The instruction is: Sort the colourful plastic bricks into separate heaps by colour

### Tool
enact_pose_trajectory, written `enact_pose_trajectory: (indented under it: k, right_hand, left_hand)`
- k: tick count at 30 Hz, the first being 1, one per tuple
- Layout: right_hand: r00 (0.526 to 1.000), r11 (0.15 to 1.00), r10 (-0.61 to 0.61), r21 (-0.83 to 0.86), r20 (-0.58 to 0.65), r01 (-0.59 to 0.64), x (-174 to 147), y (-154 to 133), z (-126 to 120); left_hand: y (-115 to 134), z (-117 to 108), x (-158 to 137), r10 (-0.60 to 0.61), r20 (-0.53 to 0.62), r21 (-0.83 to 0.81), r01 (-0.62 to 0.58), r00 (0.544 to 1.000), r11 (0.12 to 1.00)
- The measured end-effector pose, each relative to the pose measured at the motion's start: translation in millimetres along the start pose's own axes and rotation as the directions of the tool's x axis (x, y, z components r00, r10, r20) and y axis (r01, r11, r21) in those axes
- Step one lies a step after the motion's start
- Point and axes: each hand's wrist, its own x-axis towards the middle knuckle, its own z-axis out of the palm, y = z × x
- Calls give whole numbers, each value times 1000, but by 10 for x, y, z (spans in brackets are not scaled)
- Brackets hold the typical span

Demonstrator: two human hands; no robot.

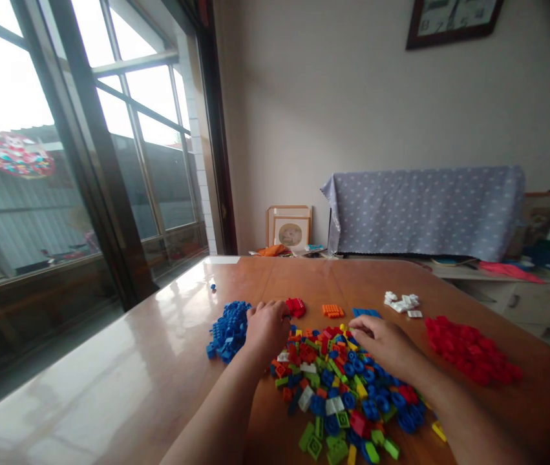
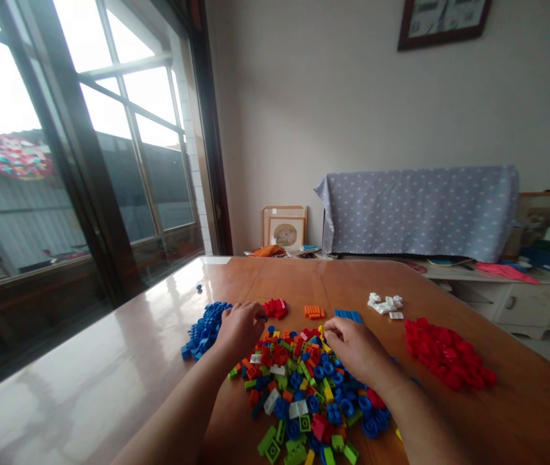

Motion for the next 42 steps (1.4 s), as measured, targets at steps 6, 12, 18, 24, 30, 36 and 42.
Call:
enact_pose_trajectory:
  k: [6,12,18,24,30,36,42]
  right_hand:
    - [1000,1000,3,-30,-19,-4,-8,-58,-21]
    - [999,1000,17,-20,-34,-17,-25,-131,-52]
    - [997,1000,6,-7,-82,-7,-8,-137,-63]
    - [998,1000,-18,8,-56,18,-6,-133,-39]
    - [999,999,-35,-8,-11,35,-7,-84,5]
    - [999,999,-38,-18,16,38,-10,-56,14]
    - [999,1000,-25,-18,25,25,-16,-68,5]
  left_hand:
    - [-231,-35,26,-73,-47,127,79,996,989]
    - [-434,-1,66,-66,-21,155,68,998,986]
    - [-389,104,192,-276,-35,-687,177,961,705]
    - [-191,431,172,-289,217,-933,286,932,219]
    - [-245,602,193,-282,295,-909,359,913,212]
    - [-317,608,197,-283,296,-894,369,912,253]
    - [-240,599,175,-275,347,-902,400,896,165]
